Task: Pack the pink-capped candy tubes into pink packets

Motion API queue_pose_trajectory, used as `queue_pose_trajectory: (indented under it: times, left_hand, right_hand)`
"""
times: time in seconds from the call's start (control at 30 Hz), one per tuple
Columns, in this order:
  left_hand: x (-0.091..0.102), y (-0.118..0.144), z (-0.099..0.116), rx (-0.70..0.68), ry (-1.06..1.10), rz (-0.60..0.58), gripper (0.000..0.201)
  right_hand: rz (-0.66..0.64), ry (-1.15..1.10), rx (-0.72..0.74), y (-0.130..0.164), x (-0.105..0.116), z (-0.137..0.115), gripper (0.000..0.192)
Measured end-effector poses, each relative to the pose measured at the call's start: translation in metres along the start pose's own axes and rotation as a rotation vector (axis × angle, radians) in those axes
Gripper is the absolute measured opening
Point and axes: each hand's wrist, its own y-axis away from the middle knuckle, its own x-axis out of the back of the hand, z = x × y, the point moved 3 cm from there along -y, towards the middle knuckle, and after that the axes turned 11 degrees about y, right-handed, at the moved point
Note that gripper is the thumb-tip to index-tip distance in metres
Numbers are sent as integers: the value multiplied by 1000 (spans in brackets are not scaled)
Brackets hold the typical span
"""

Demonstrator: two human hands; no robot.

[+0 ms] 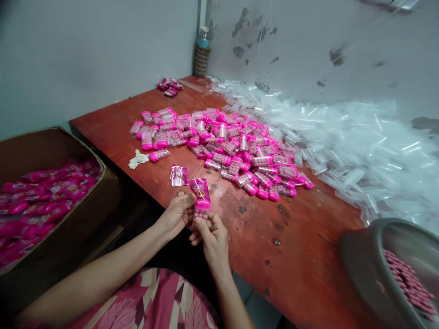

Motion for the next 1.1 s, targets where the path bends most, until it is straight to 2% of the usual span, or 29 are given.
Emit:
queue_pose_trajectory:
  times: [0.17,0.23,0.33,0.4,0.53,0.63,0.8,0.97,1.1]
  left_hand:
    - [3,1,1,45,-143,-33,24]
    - [4,1,3,59,-211,-64,22]
    - [6,3,3,101,-321,-128,24]
    - [7,3,1,133,-357,-141,26]
    - [11,2,0,101,-281,-54,25]
    - [12,2,2,43,-175,12,22]
    - [11,7,2,32,-239,-30,22]
    - [8,13,7,-110,-157,41,22]
    - [7,16,6,-53,-105,14,22]
  right_hand:
    - [109,142,45,3,4,-3,18]
    - [77,134,36,2,6,-2,18]
    - [-45,13,7,0,6,1,18]
    - [-43,-12,7,-2,6,2,18]
    - [59,-1,46,1,4,-1,20]
    - [56,-77,65,6,3,0,25]
    - [88,-153,47,9,4,11,20]
    - [142,-116,49,15,-5,8,20]
    - [185,-60,76,18,-8,3,21]
